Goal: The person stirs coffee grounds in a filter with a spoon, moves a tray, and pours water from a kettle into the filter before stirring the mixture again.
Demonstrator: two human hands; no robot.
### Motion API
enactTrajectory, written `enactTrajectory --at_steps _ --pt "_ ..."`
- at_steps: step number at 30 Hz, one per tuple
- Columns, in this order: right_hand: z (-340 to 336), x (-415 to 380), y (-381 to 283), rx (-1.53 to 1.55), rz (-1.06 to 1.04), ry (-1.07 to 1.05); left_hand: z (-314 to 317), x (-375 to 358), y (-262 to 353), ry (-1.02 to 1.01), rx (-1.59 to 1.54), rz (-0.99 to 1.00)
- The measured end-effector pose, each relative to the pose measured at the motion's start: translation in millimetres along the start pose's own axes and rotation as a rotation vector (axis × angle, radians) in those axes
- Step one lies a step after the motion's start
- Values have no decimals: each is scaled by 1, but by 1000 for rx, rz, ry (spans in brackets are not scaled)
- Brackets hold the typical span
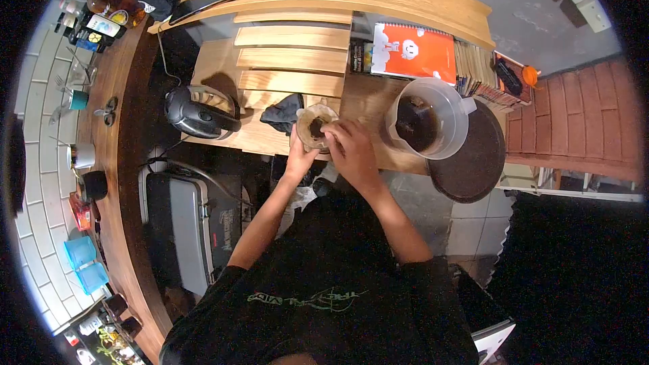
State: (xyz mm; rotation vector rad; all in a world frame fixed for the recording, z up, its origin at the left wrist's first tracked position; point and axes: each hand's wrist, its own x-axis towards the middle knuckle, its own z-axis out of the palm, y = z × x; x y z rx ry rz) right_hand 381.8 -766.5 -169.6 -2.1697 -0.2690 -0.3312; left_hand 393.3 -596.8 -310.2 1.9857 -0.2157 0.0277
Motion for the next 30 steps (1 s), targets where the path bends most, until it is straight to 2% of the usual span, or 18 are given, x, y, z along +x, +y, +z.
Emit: enactTrajectory --at_steps 4,6,9,13,16,18,22,25,30 --pt "1 -3 1 -36 -22 -37 0 2 -1 -3 -24 -3" --pt "1 -5 0 66 34 -38 0 2 -4 -18 -49 -12" --pt "3 -7 2 47 89 -20 1 2 -6 -28 -33 -29" --pt "0 -5 0 6 42 -60 -1 3 -3 -29 -4 -29" --pt "-1 -3 -3 143 92 -74 -2 3 -2 -29 -3 -28" --pt "0 -4 -1 9 21 -34 -1 2 -1 -30 -1 -27" --pt "3 -5 1 28 37 -69 -1 1 1 -3 -10 -13" --pt "1 -3 -4 76 2 1 -1 1 1 -2 5 -17" --pt "5 -5 1 52 -38 -67 -1 1 -3 -12 -9 -21"
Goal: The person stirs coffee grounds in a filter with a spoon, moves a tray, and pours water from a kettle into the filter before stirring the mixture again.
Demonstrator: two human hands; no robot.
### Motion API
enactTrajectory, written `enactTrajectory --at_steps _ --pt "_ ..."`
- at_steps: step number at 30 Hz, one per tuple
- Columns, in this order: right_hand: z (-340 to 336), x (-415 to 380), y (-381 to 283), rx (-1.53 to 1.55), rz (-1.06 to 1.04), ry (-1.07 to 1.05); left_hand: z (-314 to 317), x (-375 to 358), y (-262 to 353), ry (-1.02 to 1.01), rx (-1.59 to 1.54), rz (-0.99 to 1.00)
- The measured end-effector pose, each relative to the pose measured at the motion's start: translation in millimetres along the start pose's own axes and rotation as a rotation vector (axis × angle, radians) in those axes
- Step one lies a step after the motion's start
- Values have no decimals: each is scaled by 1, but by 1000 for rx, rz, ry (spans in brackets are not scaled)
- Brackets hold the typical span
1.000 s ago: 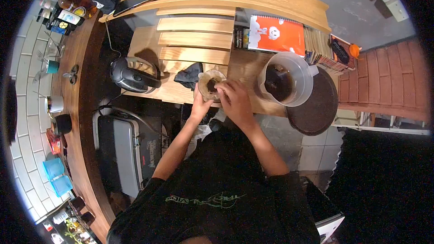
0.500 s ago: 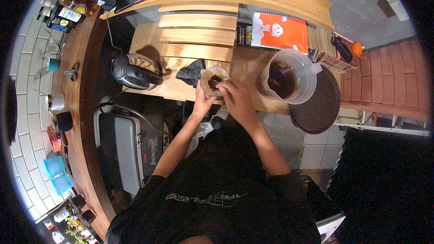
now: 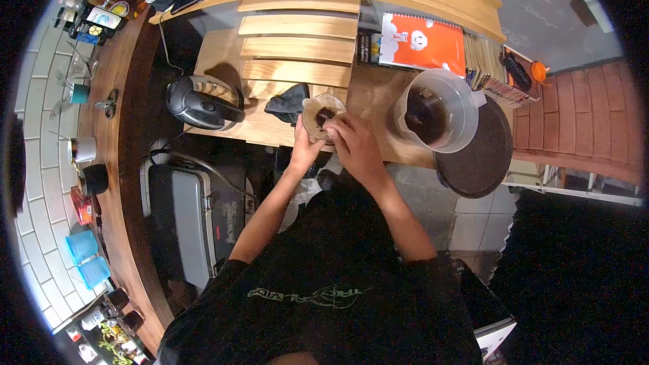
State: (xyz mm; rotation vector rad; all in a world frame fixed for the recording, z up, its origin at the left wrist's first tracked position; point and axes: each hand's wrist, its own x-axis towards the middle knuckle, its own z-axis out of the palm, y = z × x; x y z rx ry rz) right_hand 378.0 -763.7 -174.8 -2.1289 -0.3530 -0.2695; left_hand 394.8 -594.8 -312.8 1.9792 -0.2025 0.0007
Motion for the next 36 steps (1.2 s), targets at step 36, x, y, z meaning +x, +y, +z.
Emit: enactTrajectory --at_steps 36 --pt "-26 -2 16 25 -84 -46 20 -4 10 214 -36 24"
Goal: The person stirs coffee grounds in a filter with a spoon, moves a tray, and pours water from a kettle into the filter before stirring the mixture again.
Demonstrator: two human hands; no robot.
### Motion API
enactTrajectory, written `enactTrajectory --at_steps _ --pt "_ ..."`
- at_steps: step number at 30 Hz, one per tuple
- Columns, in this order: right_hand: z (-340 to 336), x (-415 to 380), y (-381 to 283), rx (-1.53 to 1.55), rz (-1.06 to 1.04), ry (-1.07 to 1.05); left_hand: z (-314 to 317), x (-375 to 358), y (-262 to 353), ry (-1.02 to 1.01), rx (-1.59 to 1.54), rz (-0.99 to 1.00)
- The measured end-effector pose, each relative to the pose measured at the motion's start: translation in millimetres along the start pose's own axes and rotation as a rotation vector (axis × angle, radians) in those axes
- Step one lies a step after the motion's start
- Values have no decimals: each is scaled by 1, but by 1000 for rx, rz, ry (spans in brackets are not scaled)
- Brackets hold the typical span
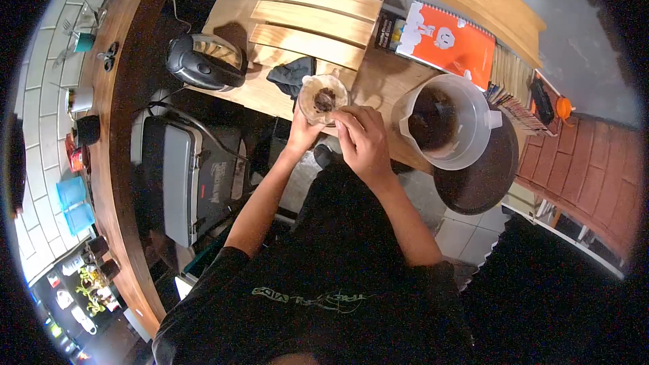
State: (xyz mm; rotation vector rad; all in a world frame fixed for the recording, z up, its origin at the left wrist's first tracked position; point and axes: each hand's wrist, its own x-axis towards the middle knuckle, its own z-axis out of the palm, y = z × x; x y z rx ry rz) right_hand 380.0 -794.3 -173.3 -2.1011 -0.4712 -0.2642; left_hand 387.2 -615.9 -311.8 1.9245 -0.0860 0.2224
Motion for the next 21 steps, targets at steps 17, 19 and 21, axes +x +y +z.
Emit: enactTrajectory --at_steps 17,19,21 --pt "-3 9 15 31 -62 -46 17 -19 -30 6 -2 -211" --pt "-4 12 15 21 -106 -15 16 -16 -25 16 33 -129" --pt "-2 11 20 46 -141 -146 17 -15 -18 52 -19 -143"
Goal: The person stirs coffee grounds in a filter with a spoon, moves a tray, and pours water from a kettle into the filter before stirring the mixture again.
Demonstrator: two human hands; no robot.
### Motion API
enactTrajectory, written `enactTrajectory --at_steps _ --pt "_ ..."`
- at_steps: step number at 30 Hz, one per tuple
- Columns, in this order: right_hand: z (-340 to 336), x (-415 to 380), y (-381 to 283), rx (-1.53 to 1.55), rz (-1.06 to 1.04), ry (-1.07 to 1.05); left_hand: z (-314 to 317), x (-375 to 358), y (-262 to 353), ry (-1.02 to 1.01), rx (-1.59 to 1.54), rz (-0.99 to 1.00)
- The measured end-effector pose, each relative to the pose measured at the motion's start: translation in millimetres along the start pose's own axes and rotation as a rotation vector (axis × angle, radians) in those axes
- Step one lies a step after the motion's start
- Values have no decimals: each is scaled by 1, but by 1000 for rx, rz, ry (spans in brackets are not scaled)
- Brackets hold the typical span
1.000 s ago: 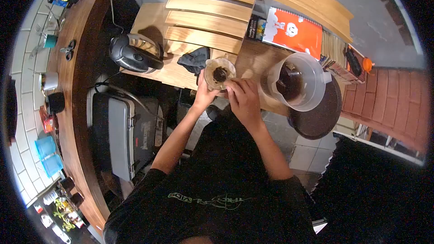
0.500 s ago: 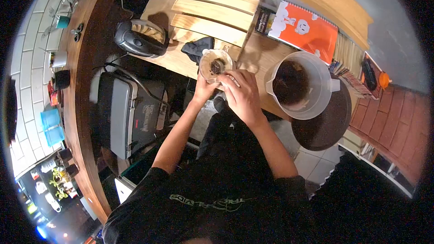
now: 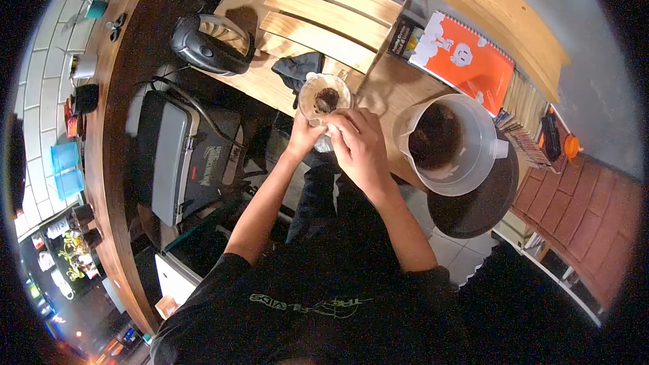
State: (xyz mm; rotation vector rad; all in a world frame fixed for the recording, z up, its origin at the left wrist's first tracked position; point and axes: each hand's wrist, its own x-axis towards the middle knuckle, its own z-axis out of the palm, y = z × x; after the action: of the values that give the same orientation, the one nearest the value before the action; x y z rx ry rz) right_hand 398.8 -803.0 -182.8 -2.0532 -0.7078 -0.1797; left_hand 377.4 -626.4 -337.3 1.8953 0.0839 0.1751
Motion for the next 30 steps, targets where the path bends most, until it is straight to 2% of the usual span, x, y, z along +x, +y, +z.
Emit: enactTrajectory --at_steps 3,10,12,15,19,22,27,30 --pt "1 -1 3 -90 -4 -63 -2 -2 11 15 -31 5" --pt "-4 -2 -9 -163 -10 -24 -6 1 17 -22 -2 37" --pt "0 -4 -9 -62 116 -78 -7 4 20 -14 -10 68" --pt "-5 -1 -17 -5 135 -55 -9 7 21 -17 -2 104" --pt "-3 1 -15 33 103 -28 -10 7 20 -42 -31 80" --pt "-3 1 -4 -75 20 -77 -7 2 7 -40 -27 56" --pt "-8 5 -5 -190 20 -84 -6 3 4 -62 -70 10" --pt "0 0 -2 -75 87 -47 -5 1 1 -45 -67 -2"
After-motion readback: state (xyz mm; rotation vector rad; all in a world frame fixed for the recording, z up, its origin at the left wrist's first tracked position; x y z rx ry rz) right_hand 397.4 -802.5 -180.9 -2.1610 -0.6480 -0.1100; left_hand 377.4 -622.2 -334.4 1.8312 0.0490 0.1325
